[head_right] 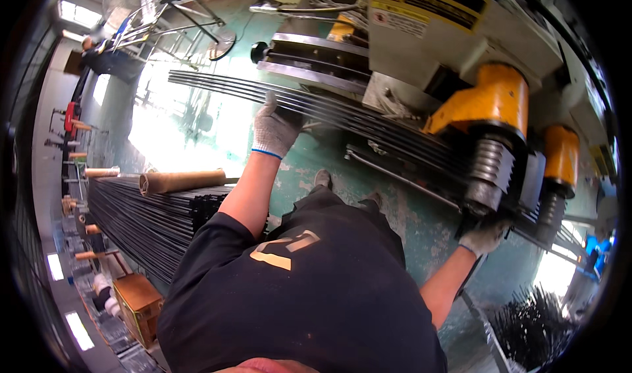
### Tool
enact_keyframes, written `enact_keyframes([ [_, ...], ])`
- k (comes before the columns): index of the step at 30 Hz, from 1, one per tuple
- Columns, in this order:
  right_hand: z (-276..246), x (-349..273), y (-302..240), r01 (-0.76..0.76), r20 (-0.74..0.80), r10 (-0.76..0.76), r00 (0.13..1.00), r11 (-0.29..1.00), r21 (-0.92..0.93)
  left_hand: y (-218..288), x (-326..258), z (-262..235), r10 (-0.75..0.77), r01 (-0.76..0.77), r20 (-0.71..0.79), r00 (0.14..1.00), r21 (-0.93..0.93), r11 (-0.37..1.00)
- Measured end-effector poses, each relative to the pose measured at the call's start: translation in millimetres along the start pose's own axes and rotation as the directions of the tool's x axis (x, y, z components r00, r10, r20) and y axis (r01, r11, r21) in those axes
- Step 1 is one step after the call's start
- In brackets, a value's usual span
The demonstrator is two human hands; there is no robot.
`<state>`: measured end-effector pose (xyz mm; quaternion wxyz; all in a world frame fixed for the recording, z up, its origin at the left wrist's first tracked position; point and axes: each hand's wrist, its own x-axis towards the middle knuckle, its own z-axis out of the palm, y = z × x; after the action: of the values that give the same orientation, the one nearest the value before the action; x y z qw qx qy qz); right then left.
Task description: The person repeatedly feeds bundles of straight metal rods into a bending machine, bends them, and stacks the bent rods on a nearby rack. The person wears gloves and handles the rods by hand throughout the process.
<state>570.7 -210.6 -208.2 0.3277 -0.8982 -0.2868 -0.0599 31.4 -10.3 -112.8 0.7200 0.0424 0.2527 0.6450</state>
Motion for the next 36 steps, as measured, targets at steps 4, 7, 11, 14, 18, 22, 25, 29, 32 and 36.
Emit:
enact_keyframes([
  [4,-2,-35,6,-0.093,0.311,0.190,0.931,0.948,-0.304,109,24,-45,0.202,-0.201,-0.087,0.975,0.023,0.979],
  [7,20,-71,-12,0.615,0.615,0.190,0.765,0.066,-0.785,205,37,-96,0.335,-0.334,-0.192,0.923,0.037,0.942],
  [11,84,-125,199,0.845,0.781,0.323,0.535,-0.215,-0.490,306,128,-135,0.414,-0.400,-0.262,0.872,0.107,0.910],
  [14,103,-146,219,-0.205,0.794,0.314,0.520,0.949,-0.241,374,123,-153,0.481,-0.466,-0.378,0.791,0.135,0.874],
  [18,104,-188,255,-0.674,0.897,0.160,0.412,0.715,0.182,432,140,-181,0.532,-0.502,-0.378,0.758,0.182,0.845],
  [22,110,-223,260,-0.588,0.916,-0.080,0.393,0.744,0.317,455,140,-169,0.591,-0.497,-0.275,0.758,0.342,0.797],
  [25,86,-199,263,-0.189,0.825,-0.518,0.225,0.808,0.559,461,147,-193,0.567,-0.453,-0.168,0.806,0.441,0.775],
  [29,69,-188,234,-0.607,0.958,-0.045,0.284,0.765,0.215,454,154,-216,0.549,-0.430,-0.182,0.815,0.444,0.786],
  [32,97,-218,143,-0.910,0.953,0.190,0.238,0.386,0.151,472,125,-180,0.559,-0.454,-0.087,0.825,0.487,0.746],
  [36,67,-204,124,-0.896,0.984,-0.020,0.180,0.410,0.172,467,126,-196,0.524,-0.386,-0.154,0.837,0.513,0.767],
])
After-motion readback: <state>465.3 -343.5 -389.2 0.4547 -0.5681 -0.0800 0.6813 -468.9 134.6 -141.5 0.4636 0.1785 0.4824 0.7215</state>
